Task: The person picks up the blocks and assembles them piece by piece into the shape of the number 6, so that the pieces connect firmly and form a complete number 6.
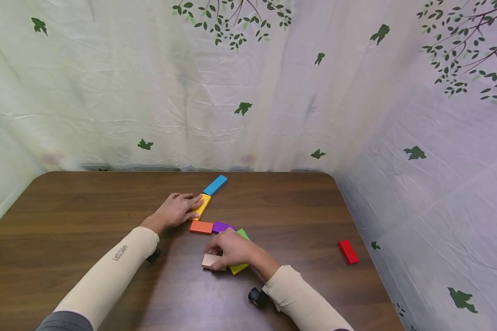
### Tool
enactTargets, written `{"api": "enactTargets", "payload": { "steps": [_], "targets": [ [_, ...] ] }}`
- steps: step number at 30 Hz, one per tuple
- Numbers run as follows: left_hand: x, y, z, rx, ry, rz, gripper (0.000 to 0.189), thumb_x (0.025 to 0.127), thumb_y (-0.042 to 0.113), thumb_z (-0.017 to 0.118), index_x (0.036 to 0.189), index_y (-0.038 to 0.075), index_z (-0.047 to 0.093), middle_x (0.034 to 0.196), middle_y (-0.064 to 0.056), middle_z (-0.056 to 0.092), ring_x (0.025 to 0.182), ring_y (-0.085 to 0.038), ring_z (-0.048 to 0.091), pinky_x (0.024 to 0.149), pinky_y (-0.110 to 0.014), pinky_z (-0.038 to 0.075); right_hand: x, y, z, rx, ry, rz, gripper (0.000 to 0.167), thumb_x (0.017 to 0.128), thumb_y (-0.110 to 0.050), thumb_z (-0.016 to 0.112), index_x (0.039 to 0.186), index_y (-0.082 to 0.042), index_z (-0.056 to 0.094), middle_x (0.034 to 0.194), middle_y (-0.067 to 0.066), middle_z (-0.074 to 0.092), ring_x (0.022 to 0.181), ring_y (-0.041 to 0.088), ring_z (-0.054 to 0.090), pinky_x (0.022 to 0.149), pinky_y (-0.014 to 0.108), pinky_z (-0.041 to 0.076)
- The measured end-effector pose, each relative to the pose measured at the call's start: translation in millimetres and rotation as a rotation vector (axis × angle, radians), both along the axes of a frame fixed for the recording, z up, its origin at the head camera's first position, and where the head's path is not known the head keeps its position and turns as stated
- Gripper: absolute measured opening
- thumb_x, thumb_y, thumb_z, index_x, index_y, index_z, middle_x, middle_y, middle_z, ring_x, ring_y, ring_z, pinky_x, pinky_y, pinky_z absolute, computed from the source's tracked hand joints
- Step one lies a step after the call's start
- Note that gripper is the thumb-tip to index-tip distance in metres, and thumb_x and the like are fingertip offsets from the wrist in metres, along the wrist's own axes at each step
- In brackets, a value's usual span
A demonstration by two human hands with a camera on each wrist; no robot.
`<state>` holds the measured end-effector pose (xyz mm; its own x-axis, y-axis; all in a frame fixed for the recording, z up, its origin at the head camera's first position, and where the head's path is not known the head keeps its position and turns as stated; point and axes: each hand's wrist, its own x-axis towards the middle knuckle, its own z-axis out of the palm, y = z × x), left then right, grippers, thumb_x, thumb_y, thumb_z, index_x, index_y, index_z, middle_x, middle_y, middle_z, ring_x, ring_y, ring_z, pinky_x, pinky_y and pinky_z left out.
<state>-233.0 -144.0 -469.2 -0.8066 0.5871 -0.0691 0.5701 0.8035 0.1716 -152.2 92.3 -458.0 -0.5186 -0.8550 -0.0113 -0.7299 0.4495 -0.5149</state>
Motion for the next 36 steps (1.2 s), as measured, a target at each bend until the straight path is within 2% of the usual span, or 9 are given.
{"api": "enactTargets", "payload": {
  "steps": [9,16,21,27,36],
  "targets": [
    [0.5,0.8,1.7,0.005,-0.011,0.002,0.056,0.096,0.035,0.058,0.144,0.011,0.045,0.149,-0.010,0.041,0.133,-0.039,0.039,0.106,-0.061,0.025,1.3,-2.0,-5.4,-0.029,0.042,0.066,0.030,0.077,-0.023,0.079,0.105,-0.012,0.075,0.080,-0.008,0.065,0.073,0.004,0.056,0.064,0.009,0.037],
    [0.8,0.7,2.6,-0.007,-0.005,0.002,0.056,0.095,0.036,0.058,0.144,0.010,0.046,0.150,-0.009,0.041,0.133,-0.039,0.039,0.105,-0.060,0.026,4.2,-3.0,-5.4,0.042,0.057,0.045,0.028,0.077,-0.027,0.079,0.103,-0.017,0.075,0.080,-0.012,0.064,0.073,0.001,0.054,0.070,0.016,0.034],
    [-0.4,1.2,1.7,-0.010,-0.030,0.020,0.056,0.096,0.037,0.057,0.144,0.012,0.044,0.150,-0.009,0.039,0.134,-0.039,0.038,0.106,-0.060,0.025,5.8,-4.0,-4.0,0.064,0.056,0.031,0.029,0.076,-0.029,0.080,0.102,-0.017,0.075,0.078,-0.012,0.063,0.072,0.001,0.053,0.070,0.018,0.031],
    [-1.2,1.3,0.9,-0.011,-0.039,0.031,0.056,0.096,0.037,0.056,0.145,0.013,0.043,0.151,-0.008,0.039,0.135,-0.039,0.037,0.107,-0.060,0.024,6.2,-2.9,-3.6,0.073,0.076,0.041,0.033,0.074,-0.033,0.083,0.102,-0.018,0.074,0.079,-0.013,0.063,0.073,0.000,0.053,0.072,0.018,0.030],
    [-1.1,1.1,-0.1,-0.015,-0.040,0.028,0.057,0.096,0.038,0.055,0.145,0.013,0.043,0.151,-0.008,0.038,0.135,-0.039,0.036,0.107,-0.060,0.024,4.1,0.9,-0.4,0.116,0.038,0.078,0.036,0.075,-0.032,0.082,0.108,-0.017,0.073,0.084,-0.012,0.064,0.078,0.001,0.054,0.075,0.019,0.030]
  ]
}}
